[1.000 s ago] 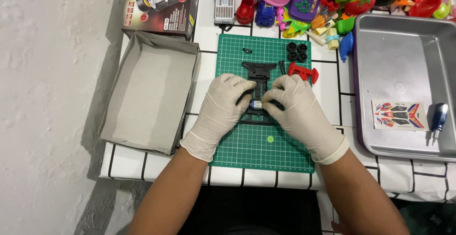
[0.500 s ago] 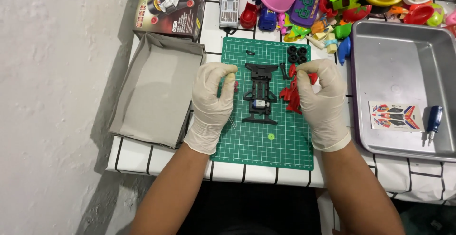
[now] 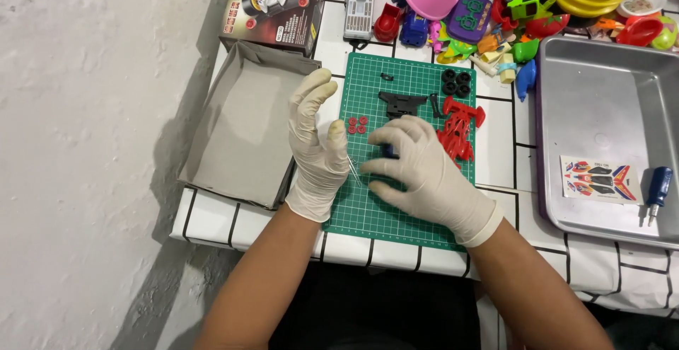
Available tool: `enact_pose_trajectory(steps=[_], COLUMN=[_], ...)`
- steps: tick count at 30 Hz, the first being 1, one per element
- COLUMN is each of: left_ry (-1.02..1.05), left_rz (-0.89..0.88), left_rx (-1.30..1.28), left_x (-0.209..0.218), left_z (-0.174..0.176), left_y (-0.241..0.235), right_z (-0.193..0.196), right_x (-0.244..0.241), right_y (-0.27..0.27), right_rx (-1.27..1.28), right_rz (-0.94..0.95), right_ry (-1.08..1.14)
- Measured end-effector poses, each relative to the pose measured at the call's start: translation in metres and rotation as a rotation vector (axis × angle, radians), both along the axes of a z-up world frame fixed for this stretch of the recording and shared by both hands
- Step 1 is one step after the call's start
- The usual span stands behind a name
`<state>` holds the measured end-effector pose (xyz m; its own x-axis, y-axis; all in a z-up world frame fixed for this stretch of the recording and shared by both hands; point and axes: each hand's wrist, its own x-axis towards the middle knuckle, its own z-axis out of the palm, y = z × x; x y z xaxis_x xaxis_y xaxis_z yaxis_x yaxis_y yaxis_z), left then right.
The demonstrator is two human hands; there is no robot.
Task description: Assembling a toy car chassis by installing gears, axles, and other small components.
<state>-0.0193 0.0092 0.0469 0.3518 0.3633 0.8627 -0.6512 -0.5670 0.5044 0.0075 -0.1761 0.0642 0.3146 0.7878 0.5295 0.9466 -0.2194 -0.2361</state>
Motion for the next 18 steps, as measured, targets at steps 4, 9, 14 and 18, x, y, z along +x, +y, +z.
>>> enact_pose_trajectory(steps=[4, 9, 14, 18], left_ry=[0.014, 0.022, 0.029, 0.015], left_rz=[-0.017, 0.004, 0.018, 0.017], left_rx=[-0.056, -0.069, -0.076, -0.077], left_x=[-0.002, -0.001, 0.0, 0.001], left_z=[-0.002, -0.001, -0.004, -0.006], left_y=[-0.002, -0.002, 0.0, 0.002], right_z=[-0.008, -0.011, -0.013, -0.024], right_x=[-0.011, -0.013, -0.014, -0.012], right_y=[0.008, 0.012, 0.016, 0.019], right_rx=[-0.124, -0.229, -0.219, -0.231], right_rz=[0.026, 0.003, 0.029, -0.018], right_ry=[-0.03, -0.049, -0.027, -0.029])
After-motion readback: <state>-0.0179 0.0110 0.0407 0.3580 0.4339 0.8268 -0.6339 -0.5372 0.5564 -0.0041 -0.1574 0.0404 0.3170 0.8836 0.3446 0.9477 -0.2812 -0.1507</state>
